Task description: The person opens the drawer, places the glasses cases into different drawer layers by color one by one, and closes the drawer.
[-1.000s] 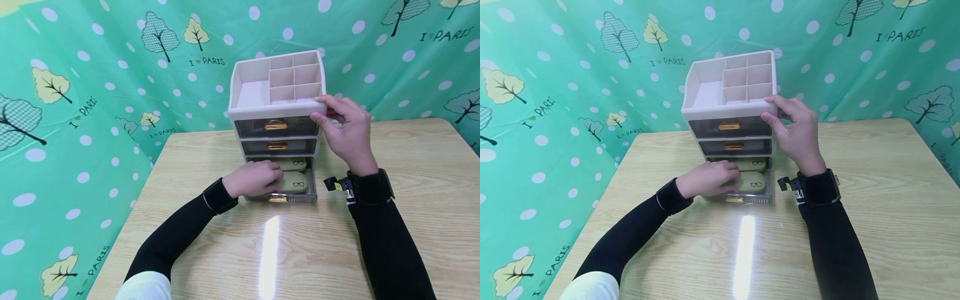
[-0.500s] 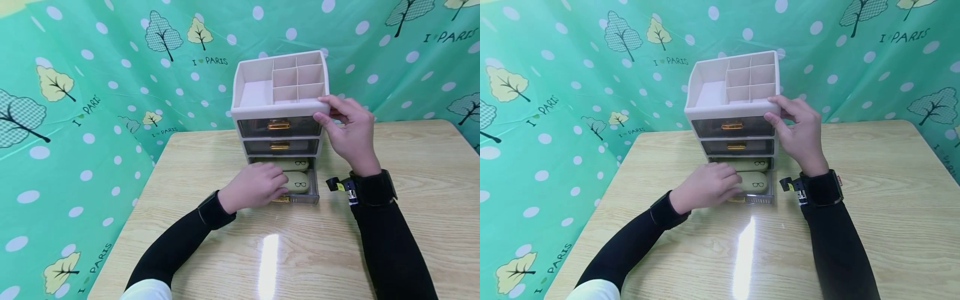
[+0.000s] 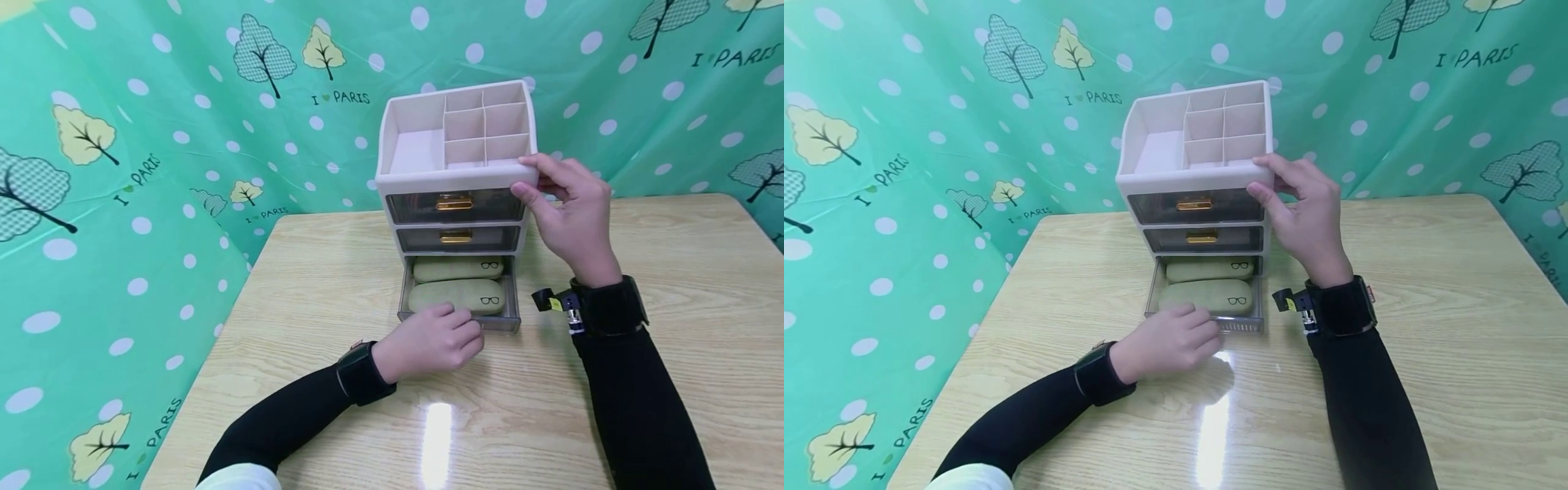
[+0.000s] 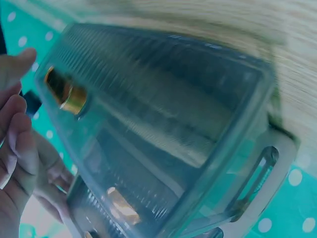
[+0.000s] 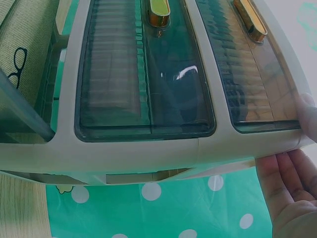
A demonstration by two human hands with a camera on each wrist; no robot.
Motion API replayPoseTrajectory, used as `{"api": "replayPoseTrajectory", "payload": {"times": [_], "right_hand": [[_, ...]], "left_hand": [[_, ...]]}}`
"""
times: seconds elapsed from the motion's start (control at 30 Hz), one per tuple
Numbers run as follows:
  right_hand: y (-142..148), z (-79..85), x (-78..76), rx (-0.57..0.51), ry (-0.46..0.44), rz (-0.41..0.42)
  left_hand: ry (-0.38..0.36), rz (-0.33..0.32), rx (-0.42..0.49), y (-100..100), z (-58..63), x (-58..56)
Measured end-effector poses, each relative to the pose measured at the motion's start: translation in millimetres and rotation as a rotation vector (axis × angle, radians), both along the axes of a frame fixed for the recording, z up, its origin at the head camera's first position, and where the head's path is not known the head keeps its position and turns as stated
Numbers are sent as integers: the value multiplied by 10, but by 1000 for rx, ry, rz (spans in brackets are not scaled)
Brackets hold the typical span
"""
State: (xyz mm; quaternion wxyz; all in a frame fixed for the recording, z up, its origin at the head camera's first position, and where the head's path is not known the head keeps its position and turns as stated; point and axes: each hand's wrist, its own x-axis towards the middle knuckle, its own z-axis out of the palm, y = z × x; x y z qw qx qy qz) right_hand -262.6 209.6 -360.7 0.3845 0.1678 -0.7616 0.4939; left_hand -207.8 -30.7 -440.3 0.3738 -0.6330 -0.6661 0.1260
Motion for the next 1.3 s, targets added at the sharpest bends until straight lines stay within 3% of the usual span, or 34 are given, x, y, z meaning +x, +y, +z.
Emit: {"api": "replayPoseTrajectory", "payload": {"times": [0.17, 0.37, 0.6, 0.7, 0.97, 1.3], "right_hand": [[6, -4, -7, -2, -1, -1], [1, 3, 0, -1, -5, 0], [0, 19, -1, -9, -12, 0], [-5, 21, 2, -15, -11, 2], [-9, 14, 2, -20, -16, 2], [-5, 10, 1, -12, -12, -4]], "left_hand": [[35, 32, -22, 9, -128, 43], [21, 91, 12, 8, -214, 66], [86, 85, 44, -11, 141, 173], [89, 87, 46, -16, 102, 166], [62, 99, 21, -20, -186, 57], [-7, 167, -16, -3, -148, 7]]}}
